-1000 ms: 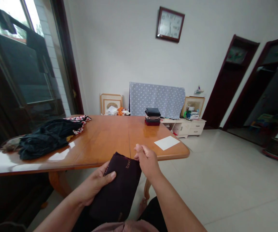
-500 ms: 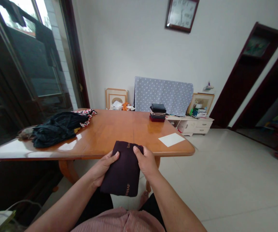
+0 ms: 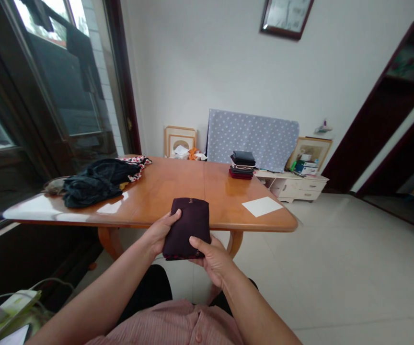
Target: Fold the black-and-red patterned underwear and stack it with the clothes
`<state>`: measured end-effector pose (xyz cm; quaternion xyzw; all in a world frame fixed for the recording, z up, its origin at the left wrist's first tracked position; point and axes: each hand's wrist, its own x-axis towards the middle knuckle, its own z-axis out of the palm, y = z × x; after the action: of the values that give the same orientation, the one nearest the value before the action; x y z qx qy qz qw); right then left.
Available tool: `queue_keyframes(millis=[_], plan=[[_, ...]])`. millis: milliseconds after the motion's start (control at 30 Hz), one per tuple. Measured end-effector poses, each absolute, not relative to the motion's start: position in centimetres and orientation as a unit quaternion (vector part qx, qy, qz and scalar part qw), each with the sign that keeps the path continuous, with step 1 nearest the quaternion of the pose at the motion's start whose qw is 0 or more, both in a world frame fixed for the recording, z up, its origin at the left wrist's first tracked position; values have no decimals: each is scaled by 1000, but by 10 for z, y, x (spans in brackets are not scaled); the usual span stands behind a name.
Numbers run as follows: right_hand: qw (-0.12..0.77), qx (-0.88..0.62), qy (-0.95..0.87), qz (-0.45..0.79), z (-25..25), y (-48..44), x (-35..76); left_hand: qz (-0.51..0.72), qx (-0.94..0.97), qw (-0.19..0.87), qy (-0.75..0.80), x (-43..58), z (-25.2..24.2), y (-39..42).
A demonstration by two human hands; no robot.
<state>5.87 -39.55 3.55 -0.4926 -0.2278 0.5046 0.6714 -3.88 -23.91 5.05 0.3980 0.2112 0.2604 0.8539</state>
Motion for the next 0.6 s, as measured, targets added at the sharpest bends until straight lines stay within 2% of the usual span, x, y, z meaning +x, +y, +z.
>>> queue_keyframes(millis=[167,333,467,600], plan=[[696,-505,-204,467,37,-389,57,251,377,860,234,-34,48,-238],[710,-495,-206,457,40,-386,62,160,348,904,188,-41,49,-251],[721,-502,-201,434,39,-386,69,188,366,903,120,-49,45,-265],[710,-486,-213,463,43,-390,76,203,377,895,128,-51,45,-265]])
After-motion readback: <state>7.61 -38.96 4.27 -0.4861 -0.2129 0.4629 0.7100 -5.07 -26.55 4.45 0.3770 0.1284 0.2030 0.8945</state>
